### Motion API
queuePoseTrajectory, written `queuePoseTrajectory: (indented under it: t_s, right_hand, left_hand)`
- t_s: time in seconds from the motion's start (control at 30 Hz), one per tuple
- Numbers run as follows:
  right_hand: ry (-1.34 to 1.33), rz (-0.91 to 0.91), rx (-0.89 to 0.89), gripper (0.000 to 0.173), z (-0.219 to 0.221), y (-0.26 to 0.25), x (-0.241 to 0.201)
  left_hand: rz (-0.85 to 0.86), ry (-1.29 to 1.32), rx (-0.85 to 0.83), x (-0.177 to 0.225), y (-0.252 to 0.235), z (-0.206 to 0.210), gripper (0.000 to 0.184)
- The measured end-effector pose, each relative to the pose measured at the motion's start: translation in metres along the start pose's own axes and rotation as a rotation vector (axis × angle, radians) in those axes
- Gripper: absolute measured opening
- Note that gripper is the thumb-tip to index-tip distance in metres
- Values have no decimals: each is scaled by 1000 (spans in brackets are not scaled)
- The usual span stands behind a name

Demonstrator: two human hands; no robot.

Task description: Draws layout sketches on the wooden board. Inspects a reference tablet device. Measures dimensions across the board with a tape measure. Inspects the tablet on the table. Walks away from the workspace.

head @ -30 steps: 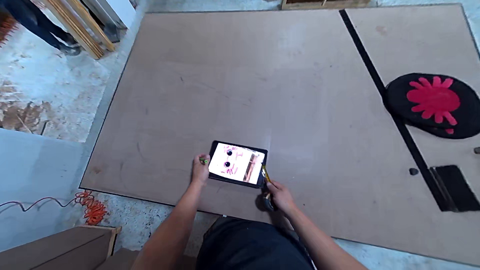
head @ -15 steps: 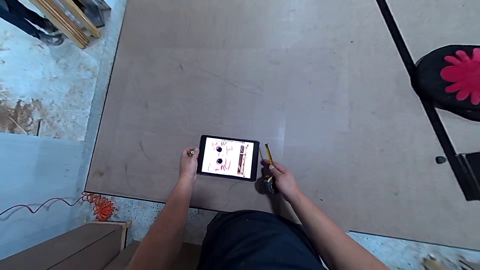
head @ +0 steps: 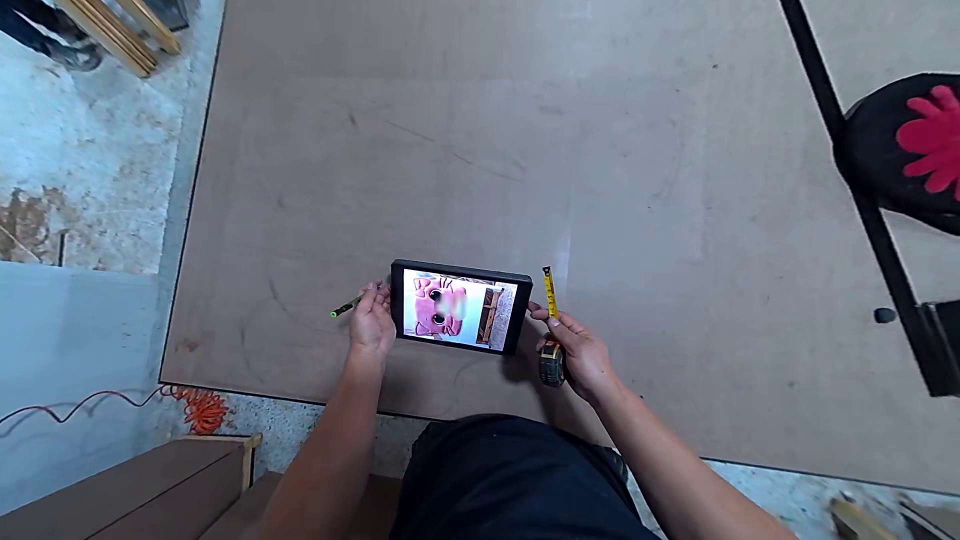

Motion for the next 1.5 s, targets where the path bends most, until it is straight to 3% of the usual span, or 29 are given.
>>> queuePoseTrajectory:
  t_s: [0.57,0.63,0.73,0.8,0.87,0.97,1.03,1.17,1.37,1.5]
  right_hand:
    - [90,-25,5,38,2,-12,7]
    - [261,-41,35,36,0,-14,8]
    - [624,-91,-21,34,-1,-9,4]
    - [808,-149,-160,32,1,-6,4]
    - [940,-194,-306,31,3,-4,5]
    - [1082,-204,-406,31,7,-5,7]
    - [1109,-229,-428,30,8,-7,9]
    - [1091,-346,-352,27,-1,-15,11]
    - [1137,-538,-88,19,-30,-43,10]
    - [1199,-507,-63,20,-39,-59,5]
  left_hand:
    - [10,-67,47,-1,-6,9,11]
    - [23,-196,79,0,-5,15,12]
    - [120,-753,77,3,2,24,39]
    - [163,-1001,-14,5,19,41,38]
    - [166,-1131,-263,-4,41,56,33]
    - [218,-1234,-631,-25,72,74,36]
    - [285,-1216,-718,-38,82,79,23]
    - [343,-1182,-599,-48,74,79,8]
    - [404,-1185,-383,-37,43,69,18]
    - [364,-1152,-189,-14,25,35,24]
Point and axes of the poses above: each hand's wrist, its own y-axis away from the middle knuckle, its own z-axis out of the palm, x = y × z, the point moved 2 cm from there along -y, towards the middle knuckle, and after that the axes turned 3 degrees about -x, right-handed, at the moved point
